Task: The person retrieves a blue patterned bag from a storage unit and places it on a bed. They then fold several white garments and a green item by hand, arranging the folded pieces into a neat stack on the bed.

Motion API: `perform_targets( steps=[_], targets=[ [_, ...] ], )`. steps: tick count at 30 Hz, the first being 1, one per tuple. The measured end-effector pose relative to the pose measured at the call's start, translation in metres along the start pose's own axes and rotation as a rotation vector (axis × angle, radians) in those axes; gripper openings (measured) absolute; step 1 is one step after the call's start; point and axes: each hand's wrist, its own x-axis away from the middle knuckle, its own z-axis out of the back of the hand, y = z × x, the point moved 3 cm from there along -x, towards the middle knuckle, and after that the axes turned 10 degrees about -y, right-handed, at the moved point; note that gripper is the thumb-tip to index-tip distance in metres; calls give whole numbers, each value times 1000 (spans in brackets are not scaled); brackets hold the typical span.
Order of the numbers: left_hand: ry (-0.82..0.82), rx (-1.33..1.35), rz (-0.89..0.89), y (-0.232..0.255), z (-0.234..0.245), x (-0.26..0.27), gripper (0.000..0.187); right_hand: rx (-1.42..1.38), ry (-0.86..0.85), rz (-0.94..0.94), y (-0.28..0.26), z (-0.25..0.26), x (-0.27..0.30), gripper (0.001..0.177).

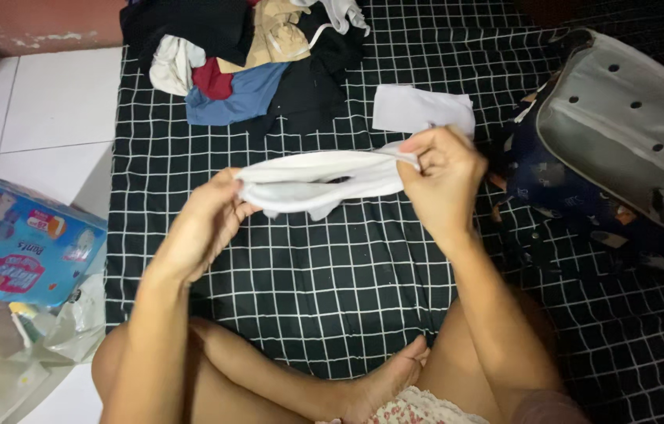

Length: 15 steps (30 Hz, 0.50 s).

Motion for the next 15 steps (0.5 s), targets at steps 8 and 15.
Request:
perform_targets(
  steps=[8,15],
  targets=[
    [181,-510,236,58,0,-9,29,-273,-476,-359,-36,33,-38,16],
    [422,-1536,202,36,17,-39,35,127,-402,-254,-4,-4,-53,15]
  ],
)
